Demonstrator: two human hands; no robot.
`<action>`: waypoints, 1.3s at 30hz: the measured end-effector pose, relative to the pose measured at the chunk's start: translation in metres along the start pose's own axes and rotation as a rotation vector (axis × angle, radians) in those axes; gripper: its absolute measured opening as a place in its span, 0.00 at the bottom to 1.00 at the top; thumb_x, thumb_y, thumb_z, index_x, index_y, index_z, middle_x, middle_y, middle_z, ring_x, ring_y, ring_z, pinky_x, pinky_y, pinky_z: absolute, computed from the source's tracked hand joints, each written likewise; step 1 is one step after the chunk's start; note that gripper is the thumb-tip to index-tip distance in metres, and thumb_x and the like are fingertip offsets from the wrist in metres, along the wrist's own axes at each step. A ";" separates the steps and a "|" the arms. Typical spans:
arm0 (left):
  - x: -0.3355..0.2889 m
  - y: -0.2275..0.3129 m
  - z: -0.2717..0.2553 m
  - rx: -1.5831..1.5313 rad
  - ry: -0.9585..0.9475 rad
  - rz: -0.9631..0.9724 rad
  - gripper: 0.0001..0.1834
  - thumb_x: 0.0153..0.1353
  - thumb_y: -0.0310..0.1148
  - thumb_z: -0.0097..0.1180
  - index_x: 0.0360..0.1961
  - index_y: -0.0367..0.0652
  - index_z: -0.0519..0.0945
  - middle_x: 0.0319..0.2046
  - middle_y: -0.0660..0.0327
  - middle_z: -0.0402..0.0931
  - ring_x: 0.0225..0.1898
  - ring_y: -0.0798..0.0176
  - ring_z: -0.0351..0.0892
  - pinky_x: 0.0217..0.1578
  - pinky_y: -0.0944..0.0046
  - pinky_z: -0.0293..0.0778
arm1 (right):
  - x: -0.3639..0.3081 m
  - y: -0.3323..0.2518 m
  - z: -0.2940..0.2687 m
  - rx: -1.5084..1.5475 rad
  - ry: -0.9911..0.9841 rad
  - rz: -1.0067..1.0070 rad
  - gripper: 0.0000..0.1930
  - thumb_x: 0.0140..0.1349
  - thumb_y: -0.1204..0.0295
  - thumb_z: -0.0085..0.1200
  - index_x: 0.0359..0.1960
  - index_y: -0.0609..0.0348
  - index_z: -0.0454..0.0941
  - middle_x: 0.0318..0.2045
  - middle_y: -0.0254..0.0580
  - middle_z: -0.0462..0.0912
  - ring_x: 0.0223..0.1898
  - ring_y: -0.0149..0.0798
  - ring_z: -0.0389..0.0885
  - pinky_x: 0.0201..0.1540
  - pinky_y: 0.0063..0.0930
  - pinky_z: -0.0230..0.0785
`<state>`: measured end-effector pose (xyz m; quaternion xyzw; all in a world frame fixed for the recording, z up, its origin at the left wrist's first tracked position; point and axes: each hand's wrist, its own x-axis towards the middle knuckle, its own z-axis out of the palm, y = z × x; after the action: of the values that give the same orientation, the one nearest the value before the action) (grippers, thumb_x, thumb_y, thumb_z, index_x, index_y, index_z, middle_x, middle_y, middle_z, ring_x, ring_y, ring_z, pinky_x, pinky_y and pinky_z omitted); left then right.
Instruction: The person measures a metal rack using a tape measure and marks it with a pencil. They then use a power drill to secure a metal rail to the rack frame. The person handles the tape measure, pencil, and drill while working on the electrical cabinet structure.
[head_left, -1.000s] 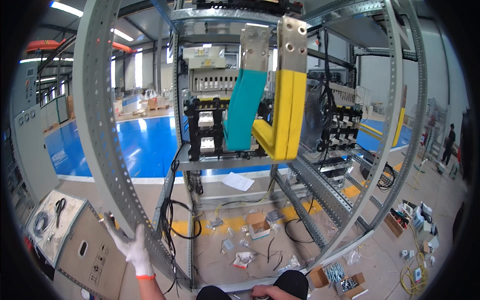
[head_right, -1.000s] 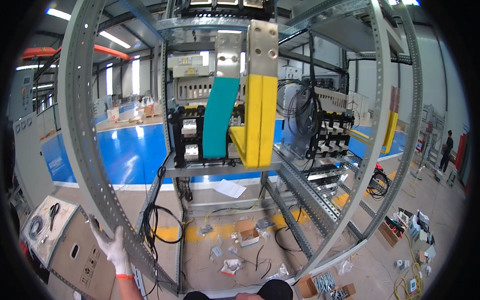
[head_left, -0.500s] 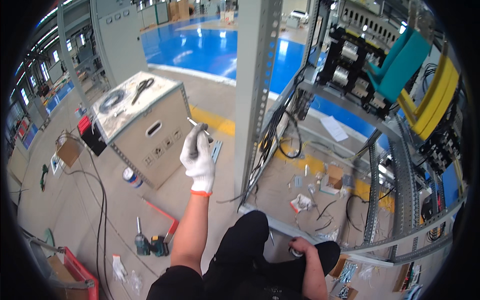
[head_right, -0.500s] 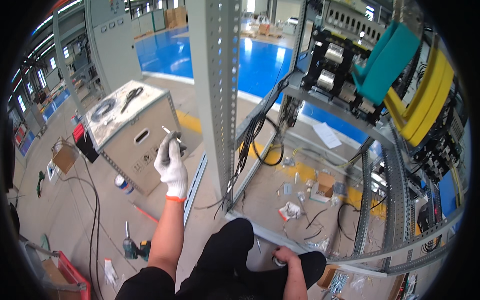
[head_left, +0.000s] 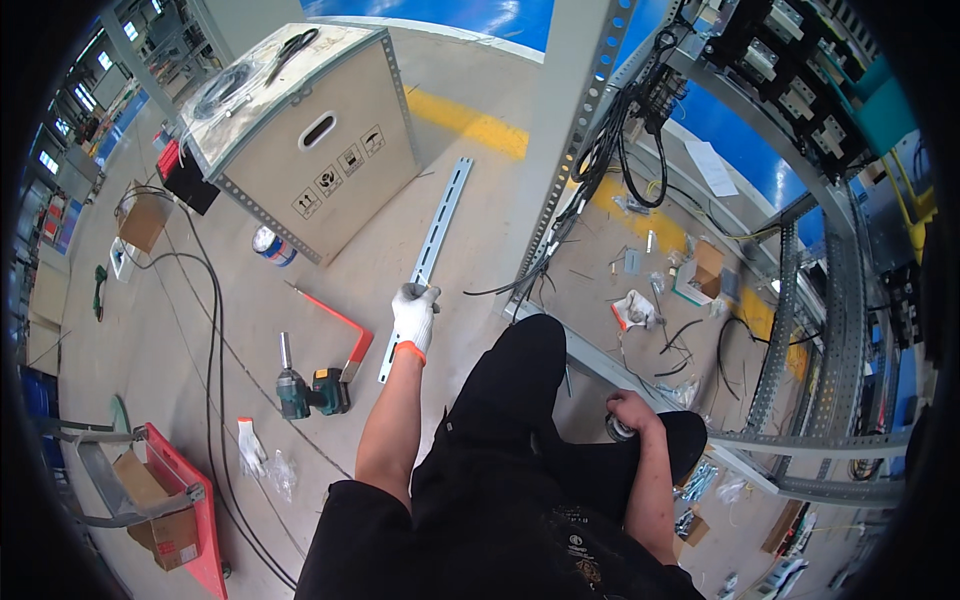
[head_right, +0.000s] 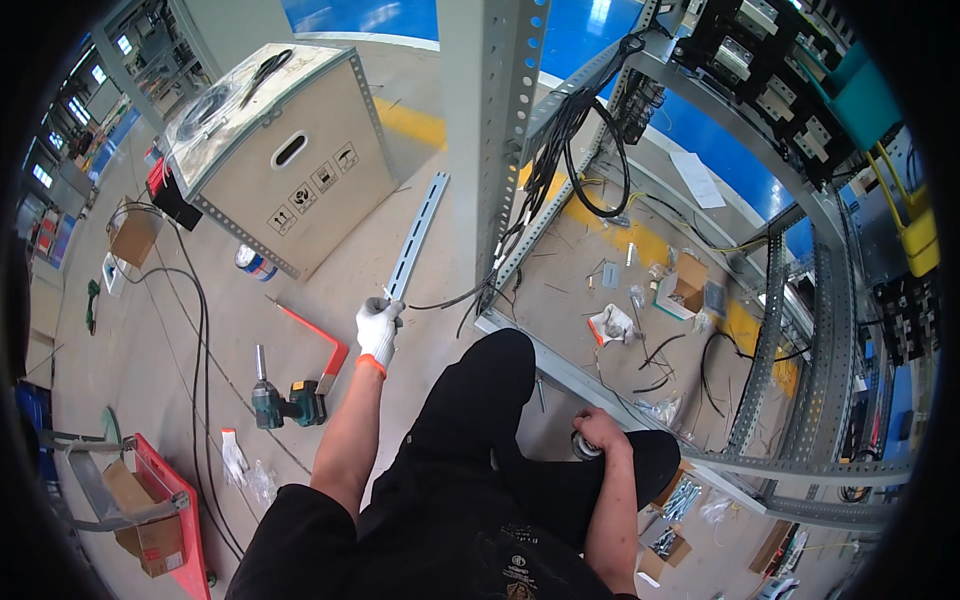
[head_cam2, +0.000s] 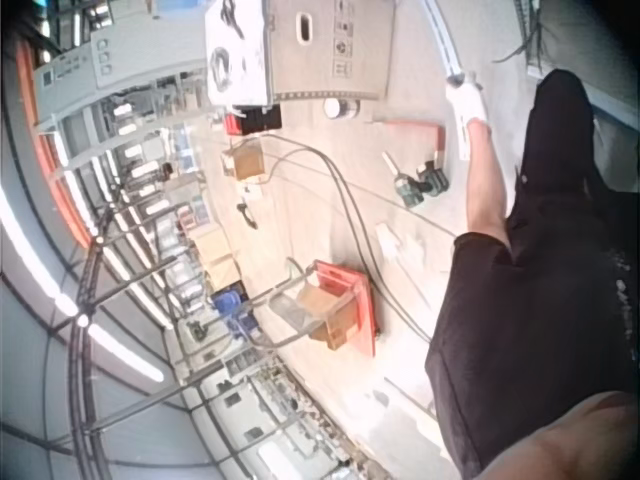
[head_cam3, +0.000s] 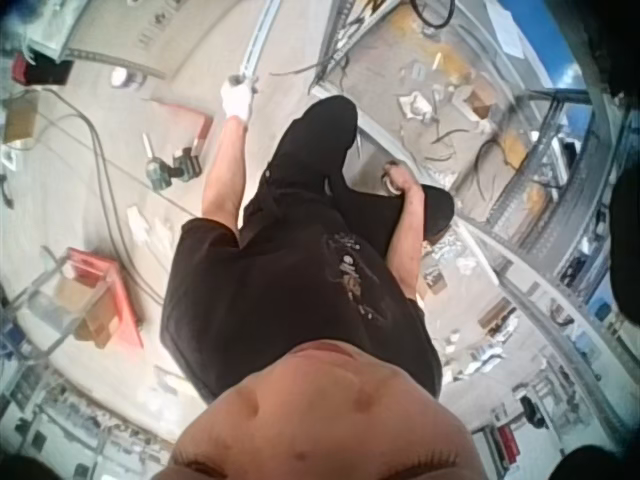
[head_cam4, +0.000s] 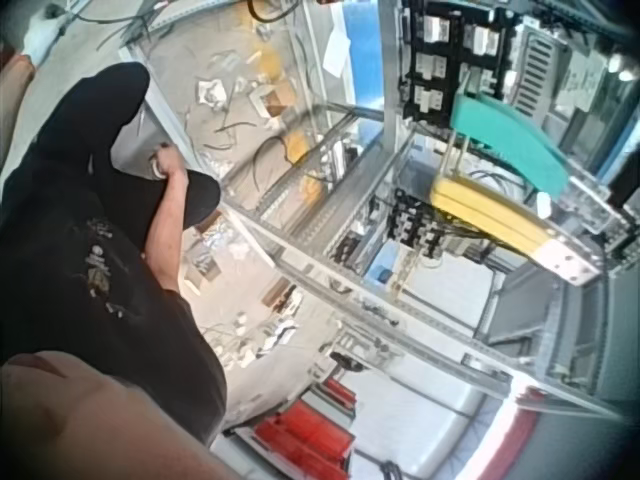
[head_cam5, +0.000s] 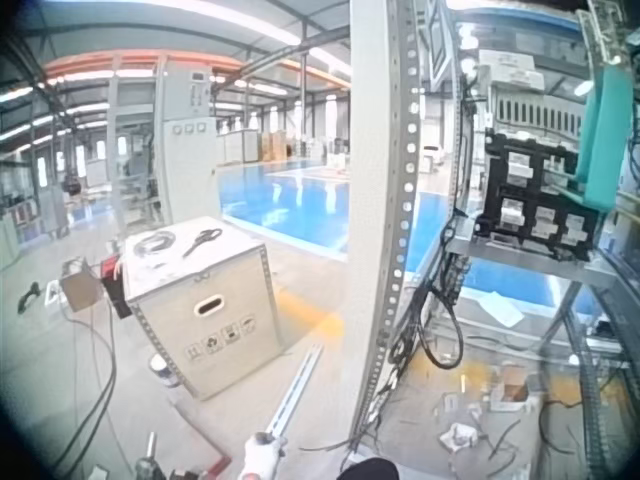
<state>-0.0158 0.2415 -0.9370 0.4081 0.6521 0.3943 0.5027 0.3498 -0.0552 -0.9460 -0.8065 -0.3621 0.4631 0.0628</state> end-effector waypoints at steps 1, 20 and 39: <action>0.004 -0.003 -0.001 -0.016 -0.016 -0.014 0.17 0.56 0.25 0.64 0.46 0.31 0.75 0.25 0.58 0.79 0.18 0.68 0.74 0.22 0.67 0.71 | 0.000 -0.003 0.000 0.003 -0.016 0.018 0.23 0.54 0.61 0.55 0.49 0.61 0.84 0.45 0.56 0.86 0.50 0.52 0.84 0.56 0.37 0.73; -0.237 0.222 -0.083 -0.889 -0.208 0.786 0.08 0.68 0.20 0.50 0.45 0.42 0.71 0.40 0.42 0.80 0.17 0.69 0.66 0.19 0.70 0.64 | 0.008 -0.015 -0.003 -0.090 -0.024 -0.068 0.21 0.52 0.64 0.57 0.45 0.62 0.86 0.42 0.52 0.88 0.45 0.46 0.86 0.51 0.36 0.76; -0.346 0.263 -0.082 -0.691 -1.257 1.255 0.25 0.71 0.58 0.47 0.66 0.65 0.72 0.50 0.65 0.74 0.37 0.46 0.81 0.35 0.45 0.75 | 0.023 -0.006 -0.011 -0.101 -0.096 -0.037 0.23 0.54 0.58 0.57 0.47 0.59 0.86 0.44 0.50 0.88 0.46 0.45 0.86 0.51 0.37 0.75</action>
<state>-0.0039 0.0054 -0.5633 0.6497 -0.2282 0.4717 0.5507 0.3626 -0.0339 -0.9532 -0.7789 -0.4024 0.4810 0.0129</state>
